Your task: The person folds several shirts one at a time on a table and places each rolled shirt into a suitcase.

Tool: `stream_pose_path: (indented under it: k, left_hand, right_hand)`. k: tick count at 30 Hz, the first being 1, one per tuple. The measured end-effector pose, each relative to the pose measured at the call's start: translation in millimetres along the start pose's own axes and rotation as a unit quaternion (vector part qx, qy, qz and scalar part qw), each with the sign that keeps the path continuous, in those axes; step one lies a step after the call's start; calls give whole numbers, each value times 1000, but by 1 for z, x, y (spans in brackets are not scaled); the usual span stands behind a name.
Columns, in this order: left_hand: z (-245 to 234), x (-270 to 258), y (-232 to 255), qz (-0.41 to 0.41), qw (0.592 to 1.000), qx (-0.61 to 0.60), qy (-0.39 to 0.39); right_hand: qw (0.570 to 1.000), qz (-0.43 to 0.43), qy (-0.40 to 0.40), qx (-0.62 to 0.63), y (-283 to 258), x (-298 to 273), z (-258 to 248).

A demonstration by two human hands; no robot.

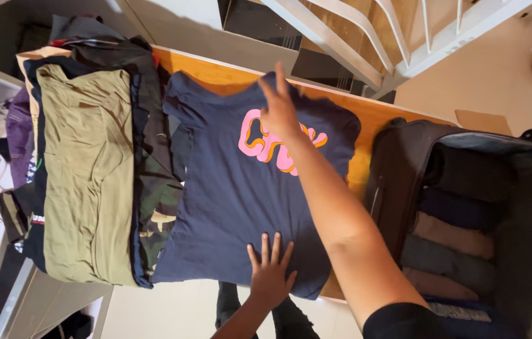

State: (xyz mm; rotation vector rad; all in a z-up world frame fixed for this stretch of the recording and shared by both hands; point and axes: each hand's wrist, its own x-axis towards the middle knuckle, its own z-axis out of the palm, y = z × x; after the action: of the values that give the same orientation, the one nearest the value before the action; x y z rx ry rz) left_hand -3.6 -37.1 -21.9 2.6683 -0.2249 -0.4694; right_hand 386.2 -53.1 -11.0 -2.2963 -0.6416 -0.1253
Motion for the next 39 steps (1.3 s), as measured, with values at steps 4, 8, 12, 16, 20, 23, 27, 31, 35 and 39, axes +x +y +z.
stream_pose_path:
  k: [4,8,12,16,20,23,27,31,35,39]
  left_hand:
    - [3,-3,6,-6,1000,-3,-12]
    - [21,-5,16,14,1000,16,6]
    - [35,-6,36,51,998,-23,-5]
    - [39,-12,52,82,996,-20,7]
    - [31,-12,68,100,994,-16,-45]
    - [30,-19,77,102,990,-18,-92]
    - [51,-26,81,133,991,8,-19]
    - [82,-24,85,111,993,12,-26]
    - [93,-32,89,114,993,6,13]
    - [89,-46,91,64,991,-105,48]
  right_hand:
    - [982,107,84,-127,14,-34,-48]
    - [927,293,45,-230,27,-116,-80]
    - [893,392,13,-221,35,-160,-91]
    - [870,467,-21,-156,74,-186,-78]
    - [896,409,88,-148,140,-191,-58]
    - [846,532,24,-44,170,-182,-67]
    - [886,450,50,-104,148,-191,-57]
    - [901,405,63,-141,120,-205,-65]
    - [893,427,-7,-144,90,-196,-94]
    - [921,341,75,-175,103,-182,-99]
